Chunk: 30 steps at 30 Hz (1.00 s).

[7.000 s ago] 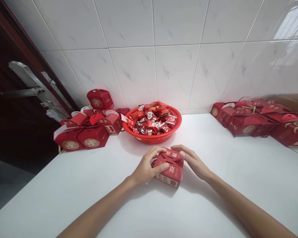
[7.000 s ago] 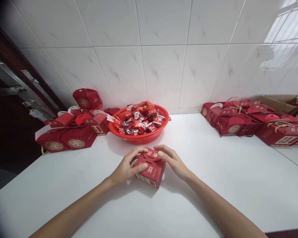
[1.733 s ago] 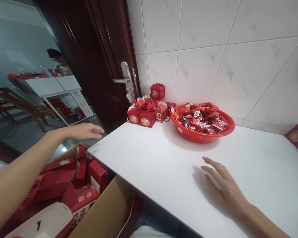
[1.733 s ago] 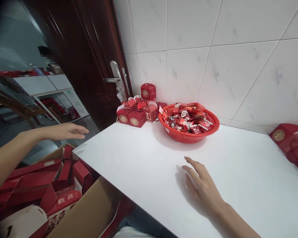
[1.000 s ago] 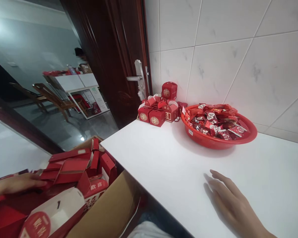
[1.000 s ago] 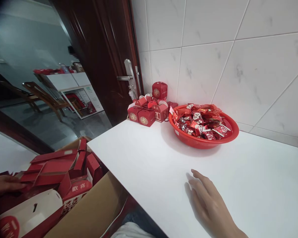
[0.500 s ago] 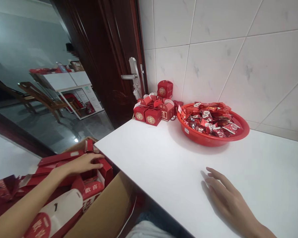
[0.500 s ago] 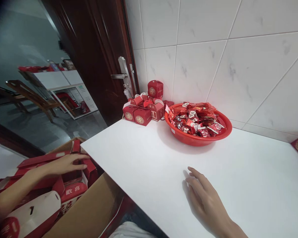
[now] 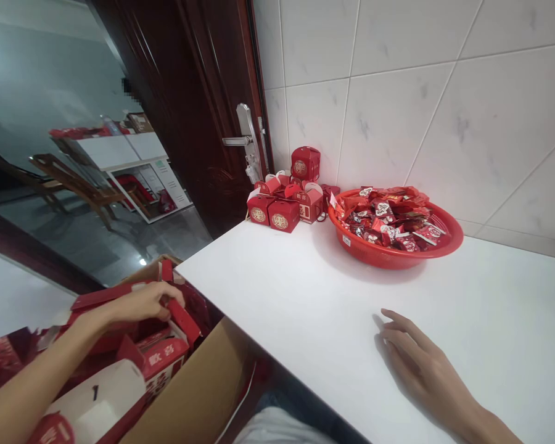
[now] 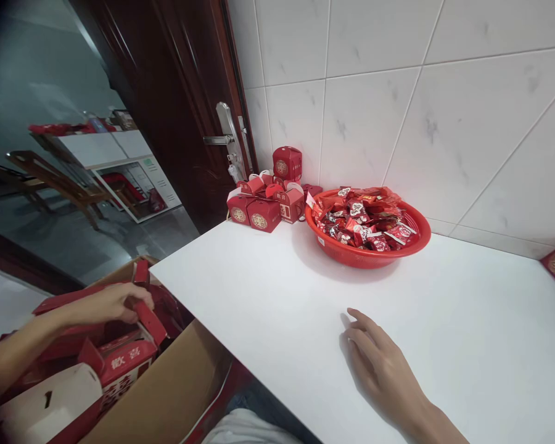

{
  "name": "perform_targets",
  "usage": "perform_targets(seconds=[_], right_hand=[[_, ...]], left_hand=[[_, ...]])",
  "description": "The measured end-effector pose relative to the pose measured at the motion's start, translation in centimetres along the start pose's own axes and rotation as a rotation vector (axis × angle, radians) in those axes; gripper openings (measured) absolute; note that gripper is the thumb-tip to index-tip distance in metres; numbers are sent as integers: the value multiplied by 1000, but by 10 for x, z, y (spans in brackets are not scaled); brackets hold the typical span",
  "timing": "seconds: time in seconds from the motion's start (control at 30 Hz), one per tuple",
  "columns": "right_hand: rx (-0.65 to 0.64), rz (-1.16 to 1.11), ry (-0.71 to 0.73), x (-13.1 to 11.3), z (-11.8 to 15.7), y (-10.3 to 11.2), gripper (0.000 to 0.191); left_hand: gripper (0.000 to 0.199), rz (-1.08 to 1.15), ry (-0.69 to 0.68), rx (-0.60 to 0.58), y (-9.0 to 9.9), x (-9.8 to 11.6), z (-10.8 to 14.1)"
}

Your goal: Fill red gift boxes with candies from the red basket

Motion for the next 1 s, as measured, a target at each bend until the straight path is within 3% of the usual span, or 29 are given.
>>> perform_targets(seconds=[0.07,0.17,0.3,0.43,0.5,0.57,0.67,0.77,0.87,1.0], right_hand=[[-5,2,-1,0,0,-1,16],[0,1,-2,-1,-1,1,16],[2,-28,-20,0,-3,2,16],[9,-53,-53,2,-6,3,16],[17,-60,-79,5,-8,3,18],[31,-93,-122,10,-10,5,19],[19,-206,-249,23,-11,6,29],[-43,-371,-358,33,-11,2,49],[-94,-521,-404,36,-12,-4,71],[-150,-713,-455,38,-13,-15,87]], left_hand=[[20,-2,-51,9,12,11,3],[21,39,-139,121,48,30,15],[63,152,-172,258,89,48,31],[82,419,-185,308,95,77,28],[81,527,-294,219,79,115,18],[76,489,-406,44,48,163,3],[66,259,-643,-278,-14,241,-12],[53,75,-821,-591,-77,299,-22],[37,-6,-989,-838,-129,344,-22],[30,29,-1067,-1000,-178,383,-25]])
Point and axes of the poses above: each hand's wrist, its own z-axis away from the middle knuckle, its own y-axis out of the back of the hand, x = y × z, the point moved 10 cm from there along -z, towards the middle knuckle, and after that the axes turned 9 degrees about z, right-handed, at the moved point
